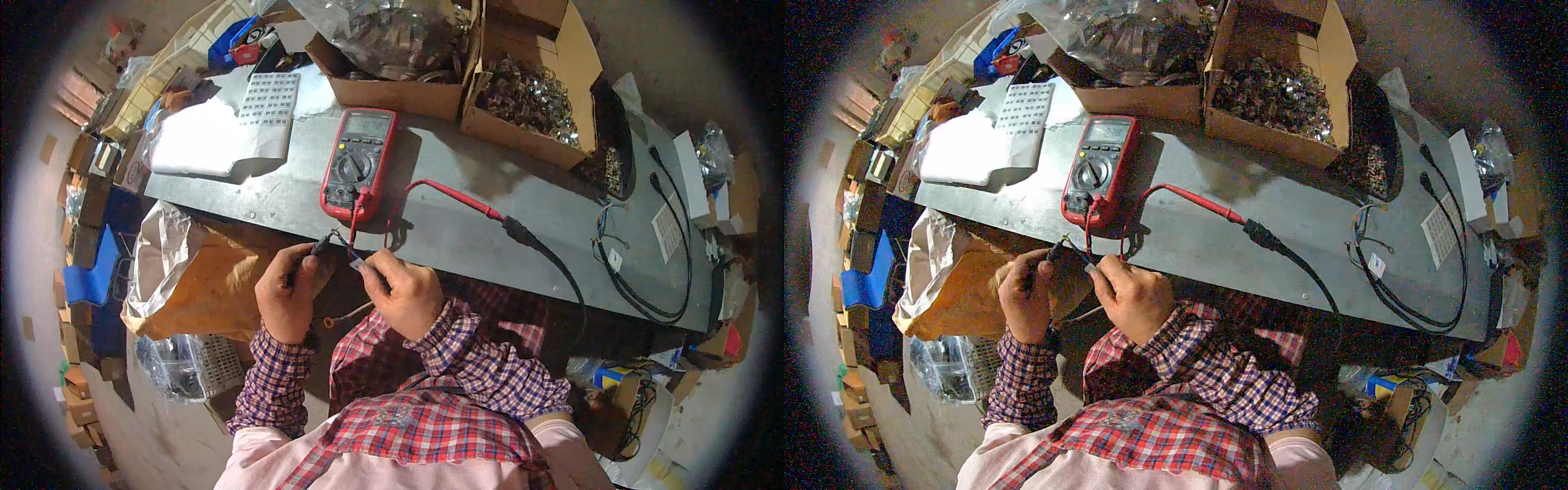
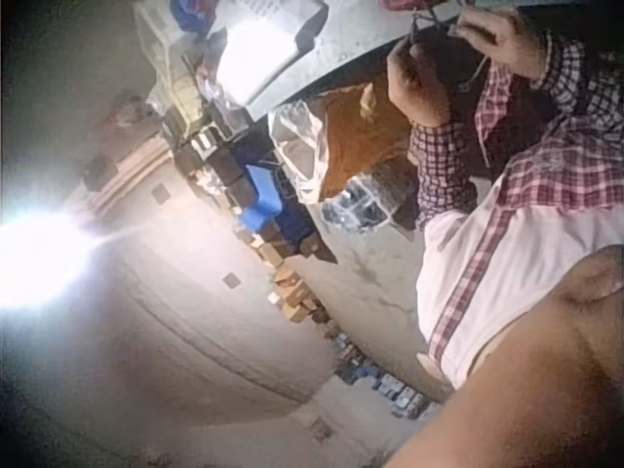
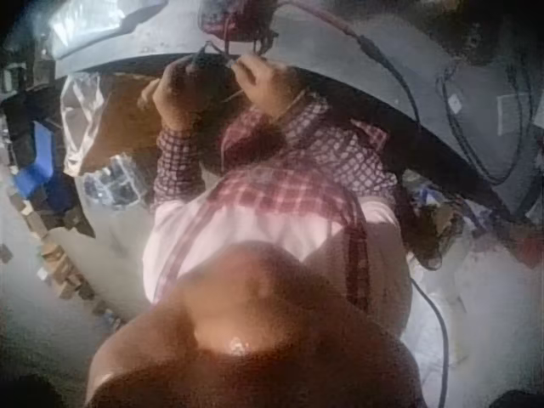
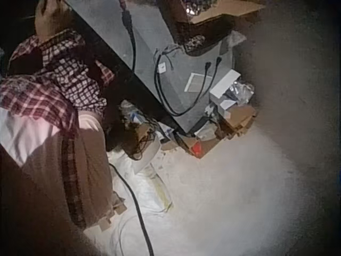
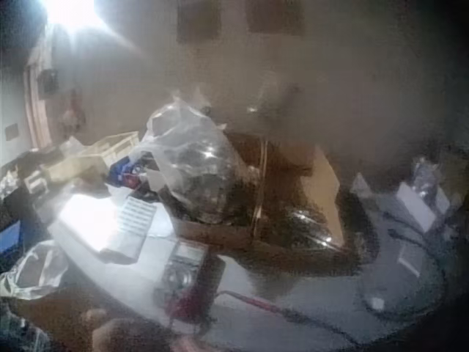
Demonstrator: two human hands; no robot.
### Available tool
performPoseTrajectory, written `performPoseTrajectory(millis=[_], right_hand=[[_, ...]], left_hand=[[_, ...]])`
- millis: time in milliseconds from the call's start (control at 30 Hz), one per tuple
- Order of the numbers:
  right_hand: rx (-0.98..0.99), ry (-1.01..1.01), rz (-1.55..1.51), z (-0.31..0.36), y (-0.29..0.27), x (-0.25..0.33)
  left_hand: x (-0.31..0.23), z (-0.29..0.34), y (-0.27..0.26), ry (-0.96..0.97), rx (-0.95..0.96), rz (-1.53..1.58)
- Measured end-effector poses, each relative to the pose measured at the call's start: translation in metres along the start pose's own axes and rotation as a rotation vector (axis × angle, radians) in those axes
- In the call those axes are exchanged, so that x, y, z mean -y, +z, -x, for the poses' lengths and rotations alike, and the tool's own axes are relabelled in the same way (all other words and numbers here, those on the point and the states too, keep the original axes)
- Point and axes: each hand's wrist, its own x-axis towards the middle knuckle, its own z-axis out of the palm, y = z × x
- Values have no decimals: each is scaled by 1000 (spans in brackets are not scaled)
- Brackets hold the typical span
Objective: The person repeatedly tests small electronic components using a multimeter. They pick up components, connect multimeter probes, and place the components back on the table. The person also handles wires and a small white paper or label during the process.
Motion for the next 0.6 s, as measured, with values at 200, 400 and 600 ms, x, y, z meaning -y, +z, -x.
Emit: performPoseTrajectory(millis=[200,400,600], right_hand=[[5,28,-3,-1,-2,2],[-213,56,-133,-3,-12,11],[-65,50,-205,3,-28,29]], left_hand=[[1,-3,1,52,12,-69],[-7,-11,-13,128,145,-60],[36,-115,-19,224,-200,28]])
